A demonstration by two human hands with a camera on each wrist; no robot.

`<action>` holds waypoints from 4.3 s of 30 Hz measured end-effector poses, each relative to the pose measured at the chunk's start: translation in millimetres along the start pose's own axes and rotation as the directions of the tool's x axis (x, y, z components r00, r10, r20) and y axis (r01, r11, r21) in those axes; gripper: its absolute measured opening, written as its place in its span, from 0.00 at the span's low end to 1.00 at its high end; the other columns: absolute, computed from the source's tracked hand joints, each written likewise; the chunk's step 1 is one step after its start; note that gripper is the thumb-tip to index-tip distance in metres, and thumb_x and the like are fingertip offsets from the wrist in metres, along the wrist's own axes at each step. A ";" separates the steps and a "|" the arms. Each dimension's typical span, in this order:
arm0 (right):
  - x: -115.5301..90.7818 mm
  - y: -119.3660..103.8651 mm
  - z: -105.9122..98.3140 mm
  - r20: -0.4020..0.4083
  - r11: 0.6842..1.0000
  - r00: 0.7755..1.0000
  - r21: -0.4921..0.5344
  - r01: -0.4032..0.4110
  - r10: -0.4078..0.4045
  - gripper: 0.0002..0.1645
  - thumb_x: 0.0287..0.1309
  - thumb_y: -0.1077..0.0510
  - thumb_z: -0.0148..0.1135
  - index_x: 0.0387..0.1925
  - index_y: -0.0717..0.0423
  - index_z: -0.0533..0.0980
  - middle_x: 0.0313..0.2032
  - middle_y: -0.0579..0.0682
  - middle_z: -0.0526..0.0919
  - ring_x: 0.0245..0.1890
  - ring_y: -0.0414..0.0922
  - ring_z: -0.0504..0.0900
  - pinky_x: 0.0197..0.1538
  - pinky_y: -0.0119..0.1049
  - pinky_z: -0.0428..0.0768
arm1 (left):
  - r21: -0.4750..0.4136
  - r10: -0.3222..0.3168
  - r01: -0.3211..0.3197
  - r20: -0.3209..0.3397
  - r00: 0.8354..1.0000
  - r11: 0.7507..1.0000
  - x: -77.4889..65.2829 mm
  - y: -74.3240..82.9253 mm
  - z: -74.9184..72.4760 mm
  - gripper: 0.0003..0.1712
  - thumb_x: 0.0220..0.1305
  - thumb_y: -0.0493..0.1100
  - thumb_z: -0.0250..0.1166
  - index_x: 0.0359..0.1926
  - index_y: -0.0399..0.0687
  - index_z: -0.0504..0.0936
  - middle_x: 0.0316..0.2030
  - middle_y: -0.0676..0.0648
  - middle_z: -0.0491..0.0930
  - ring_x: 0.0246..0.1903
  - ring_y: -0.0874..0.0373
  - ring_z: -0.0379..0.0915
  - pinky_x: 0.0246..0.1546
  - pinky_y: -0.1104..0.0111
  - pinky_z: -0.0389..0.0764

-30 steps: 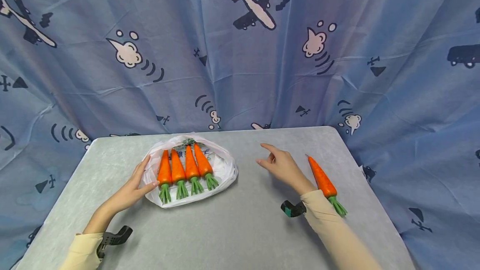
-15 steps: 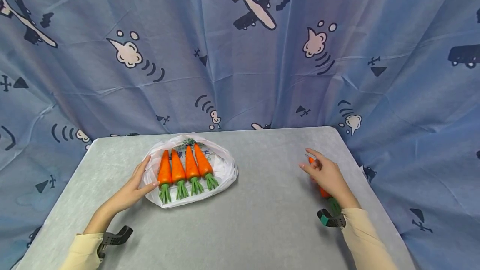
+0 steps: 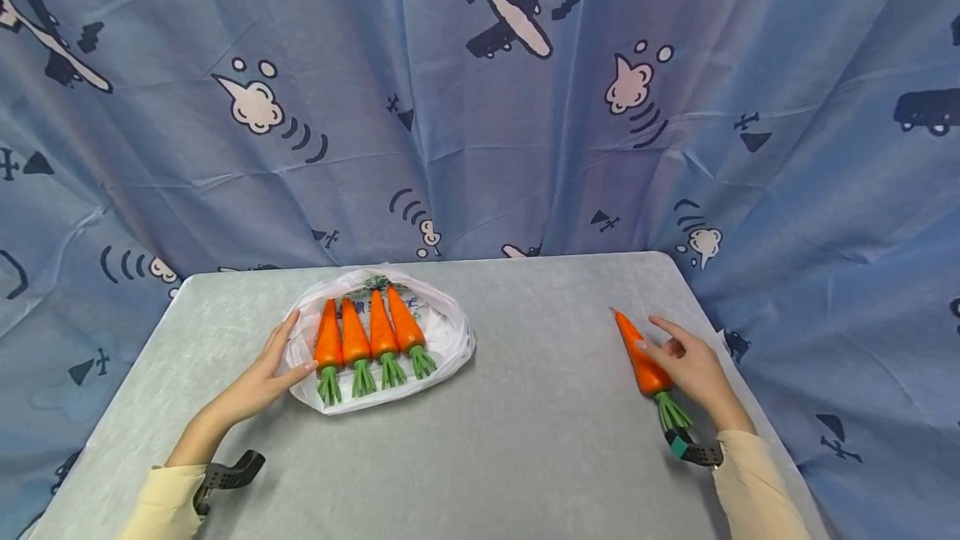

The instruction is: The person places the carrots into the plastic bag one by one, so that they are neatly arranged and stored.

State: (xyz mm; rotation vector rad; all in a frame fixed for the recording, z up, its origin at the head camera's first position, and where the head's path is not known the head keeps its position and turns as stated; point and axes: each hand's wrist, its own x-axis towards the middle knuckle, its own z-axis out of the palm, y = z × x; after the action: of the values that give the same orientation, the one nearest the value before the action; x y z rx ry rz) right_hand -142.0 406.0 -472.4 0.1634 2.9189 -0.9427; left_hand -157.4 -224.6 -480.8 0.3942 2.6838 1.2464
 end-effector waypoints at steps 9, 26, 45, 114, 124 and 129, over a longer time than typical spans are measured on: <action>-5.3 17.8 9.0 0.164 0.997 0.986 -0.077 -0.008 0.021 0.48 0.64 0.34 0.57 0.74 0.57 0.58 0.39 0.56 0.77 0.36 0.45 0.72 0.36 0.35 0.69 | -0.002 0.012 -0.012 -0.001 1.000 1.000 -2.1 0.5 -3.1 0.54 0.70 0.50 0.61 0.79 0.47 0.33 0.76 0.28 0.38 0.74 0.26 0.39 0.69 0.31 0.49; -5.5 18.8 18.4 0.109 0.997 0.993 -0.073 -0.030 0.037 0.49 0.63 0.32 0.58 0.74 0.56 0.60 0.38 0.56 0.75 0.39 0.49 0.71 0.38 0.37 0.68 | -0.009 0.018 -0.018 -0.007 1.000 1.000 -1.6 -1.8 -0.9 0.54 0.69 0.50 0.62 0.79 0.48 0.33 0.76 0.28 0.39 0.74 0.27 0.39 0.69 0.31 0.48; 3.2 -58.5 56.0 0.099 0.973 0.968 0.016 0.229 -0.229 0.39 0.59 0.39 0.66 0.69 0.46 0.69 0.29 0.47 0.75 0.28 0.38 0.70 0.31 0.30 0.68 | -0.008 0.014 -0.014 -0.003 1.000 1.000 -1.5 -0.1 -2.4 0.54 0.69 0.50 0.62 0.79 0.48 0.33 0.76 0.28 0.39 0.74 0.27 0.40 0.69 0.31 0.49; 75.2 -290.5 152.0 0.347 0.911 0.869 -0.088 0.404 -0.352 0.34 0.60 0.45 0.64 0.63 0.61 0.75 0.59 0.57 0.82 0.62 0.51 0.79 0.68 0.46 0.74 | -0.010 0.013 -0.013 -0.002 1.000 1.000 0.7 -3.4 0.9 0.55 0.69 0.52 0.62 0.79 0.49 0.32 0.77 0.30 0.38 0.75 0.28 0.39 0.70 0.32 0.48; 87.3 -294.4 163.1 0.320 0.910 0.889 -0.147 0.387 -0.327 0.30 0.62 0.46 0.63 0.59 0.62 0.78 0.57 0.57 0.83 0.60 0.52 0.80 0.65 0.46 0.76 | -0.006 0.020 -0.020 0.000 1.000 1.000 0.9 -1.5 1.5 0.55 0.69 0.52 0.62 0.79 0.50 0.32 0.77 0.30 0.38 0.75 0.29 0.39 0.70 0.32 0.49; 90.7 -297.5 165.1 0.299 0.916 0.908 -0.185 0.356 -0.293 0.29 0.62 0.46 0.64 0.57 0.62 0.78 0.55 0.58 0.84 0.54 0.51 0.82 0.62 0.45 0.78 | -0.002 0.020 -0.020 0.004 1.000 1.000 0.6 -0.4 1.2 0.54 0.69 0.53 0.61 0.79 0.50 0.33 0.77 0.30 0.38 0.75 0.28 0.39 0.69 0.31 0.50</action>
State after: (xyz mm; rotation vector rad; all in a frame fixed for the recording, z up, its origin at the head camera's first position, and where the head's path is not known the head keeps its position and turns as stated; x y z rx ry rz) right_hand -262.9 76.5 -442.7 -0.4464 2.8161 -0.5797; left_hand -157.7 -223.8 -481.9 0.4235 2.6817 1.2523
